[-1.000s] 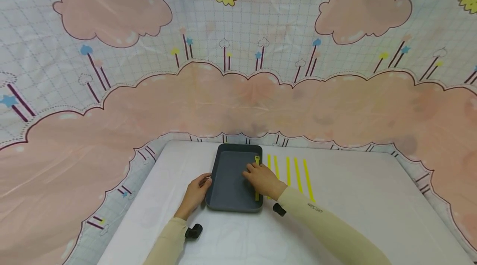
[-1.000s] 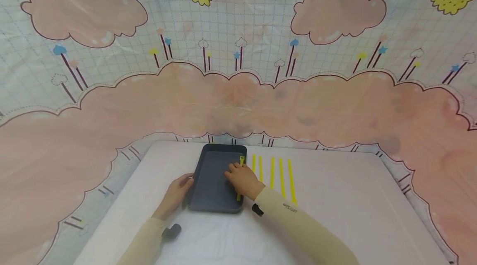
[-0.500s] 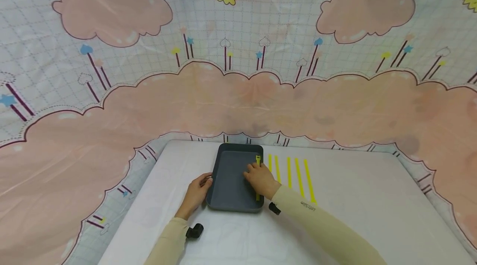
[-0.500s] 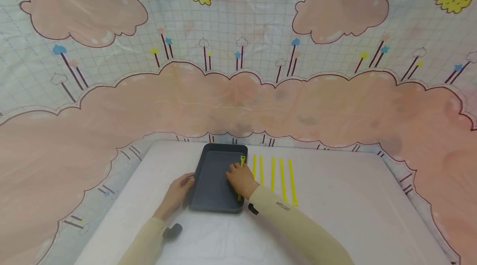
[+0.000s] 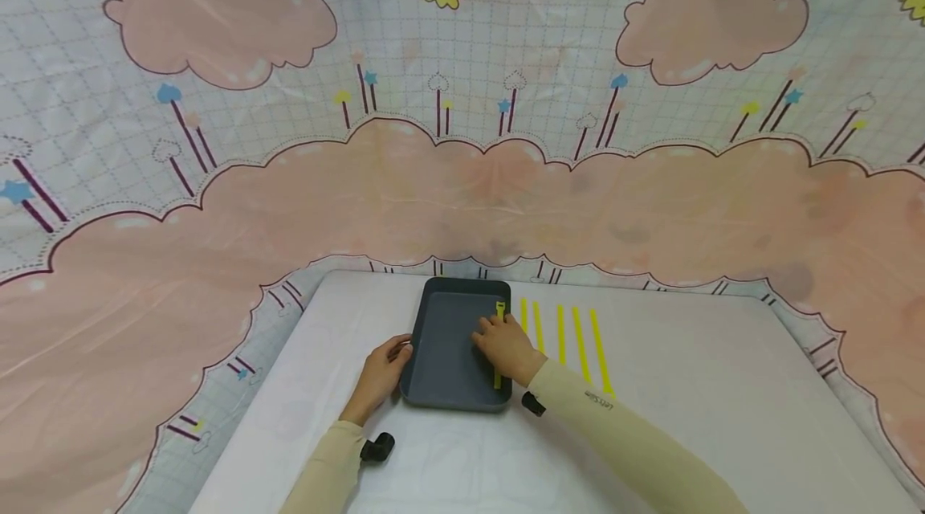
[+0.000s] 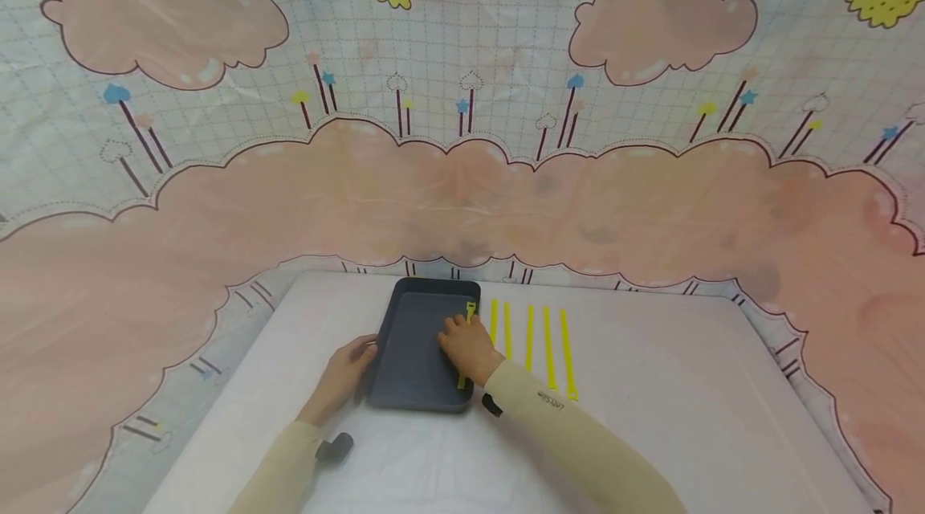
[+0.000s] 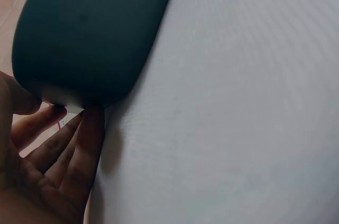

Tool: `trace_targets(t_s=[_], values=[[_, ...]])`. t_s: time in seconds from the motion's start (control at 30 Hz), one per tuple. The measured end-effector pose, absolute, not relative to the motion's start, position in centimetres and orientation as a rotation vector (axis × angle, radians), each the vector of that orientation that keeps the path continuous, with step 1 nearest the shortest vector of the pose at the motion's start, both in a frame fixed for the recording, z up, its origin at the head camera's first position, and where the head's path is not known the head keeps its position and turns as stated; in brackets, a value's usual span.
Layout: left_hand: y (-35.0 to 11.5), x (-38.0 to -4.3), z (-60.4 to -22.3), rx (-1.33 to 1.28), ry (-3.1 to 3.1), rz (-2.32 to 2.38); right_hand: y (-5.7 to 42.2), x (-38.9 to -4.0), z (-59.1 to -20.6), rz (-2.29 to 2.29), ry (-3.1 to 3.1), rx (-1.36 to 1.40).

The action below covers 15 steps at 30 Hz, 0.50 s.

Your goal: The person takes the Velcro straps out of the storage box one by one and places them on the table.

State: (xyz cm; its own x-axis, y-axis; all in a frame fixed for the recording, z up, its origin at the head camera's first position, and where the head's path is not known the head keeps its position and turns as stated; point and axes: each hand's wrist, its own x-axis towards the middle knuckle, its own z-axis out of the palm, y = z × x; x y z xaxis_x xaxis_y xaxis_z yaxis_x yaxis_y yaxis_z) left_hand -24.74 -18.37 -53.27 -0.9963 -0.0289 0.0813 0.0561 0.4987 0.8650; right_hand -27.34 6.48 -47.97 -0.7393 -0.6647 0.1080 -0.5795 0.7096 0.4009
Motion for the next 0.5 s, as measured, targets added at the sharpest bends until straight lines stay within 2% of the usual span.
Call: trace_targets(t_s=[0.5], values=[[-18.33,-24.66,-53.27,-0.010,-2.651,-1.528,6.33,-27.54,-48.44,-0.515,-2.688,0.964]])
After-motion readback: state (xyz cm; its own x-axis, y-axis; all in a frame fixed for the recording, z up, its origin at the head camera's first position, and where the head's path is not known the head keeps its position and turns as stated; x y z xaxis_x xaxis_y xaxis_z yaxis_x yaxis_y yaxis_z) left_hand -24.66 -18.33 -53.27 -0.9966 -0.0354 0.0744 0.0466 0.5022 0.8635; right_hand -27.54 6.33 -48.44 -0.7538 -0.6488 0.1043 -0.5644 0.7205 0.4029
